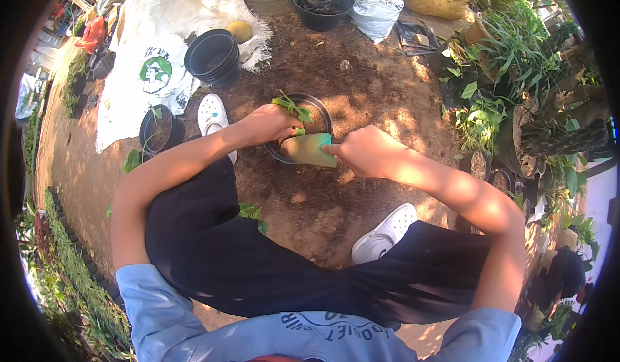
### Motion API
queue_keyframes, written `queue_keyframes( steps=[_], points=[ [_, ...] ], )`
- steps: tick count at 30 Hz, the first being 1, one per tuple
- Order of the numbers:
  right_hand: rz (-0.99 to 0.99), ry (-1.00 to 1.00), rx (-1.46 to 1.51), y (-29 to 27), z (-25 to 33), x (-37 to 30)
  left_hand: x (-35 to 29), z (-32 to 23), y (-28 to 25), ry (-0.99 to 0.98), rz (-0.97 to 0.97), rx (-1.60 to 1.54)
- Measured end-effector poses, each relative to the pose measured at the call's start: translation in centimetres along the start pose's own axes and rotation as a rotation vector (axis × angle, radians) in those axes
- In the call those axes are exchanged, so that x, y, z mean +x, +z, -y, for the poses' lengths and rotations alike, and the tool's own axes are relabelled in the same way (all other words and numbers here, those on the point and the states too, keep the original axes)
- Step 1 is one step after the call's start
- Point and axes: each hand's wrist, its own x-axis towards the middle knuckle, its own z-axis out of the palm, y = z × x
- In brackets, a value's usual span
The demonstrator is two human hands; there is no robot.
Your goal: The person fills a black plastic pot with soil using a green trowel and then plants a green seedling into the soil within the pot.
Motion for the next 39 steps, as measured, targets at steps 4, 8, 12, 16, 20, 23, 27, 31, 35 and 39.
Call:
queue_keyframes(
  steps=[4,8,12,16,20,23,27,31,35,39],
  points=[
    [-0.005,-0.023,-0.109,1.1,-0.2,2.3,0.1,-0.1,-0.2,-0.109,0.084,-0.024],
    [-0.005,0.078,-0.15,1.5,-0.2,3.6,0.4,-0.2,-0.1,-0.094,0.082,0.038],
    [0.018,0.144,-0.191,2.2,-0.3,5.4,0.8,-0.3,0.3,-0.124,0.104,0.077],
    [-0.036,0.117,-0.202,3.5,-0.6,5.8,0.7,0.3,0.6,-0.147,0.073,0.044],
    [0.012,0.12,-0.177,1.2,0.4,3.8,0.6,0.1,0.4,-0.186,0.073,0.025],
    [0.016,0.116,-0.103,0.7,0.3,0.9,0.8,-0.2,-0.3,-0.215,0.15,-0.001],
    [0.028,0.204,0.24,-1.6,-0.5,-3.8,0.8,-0.7,-0.9,-0.249,0.206,-0.023],
    [0.088,0.173,0.277,2.3,-2.5,-5.6,0.6,-0.5,-0.3,-0.103,0.179,0.042],
    [0.221,0.236,0.219,6.1,-3.6,-5.3,0.9,0.3,1.4,0.179,0.162,0.209],
    [0.186,0.213,0.224,9.2,-4.9,-4.5,-1.1,1.9,2.8,0.262,0.189,0.184]
  ],
)
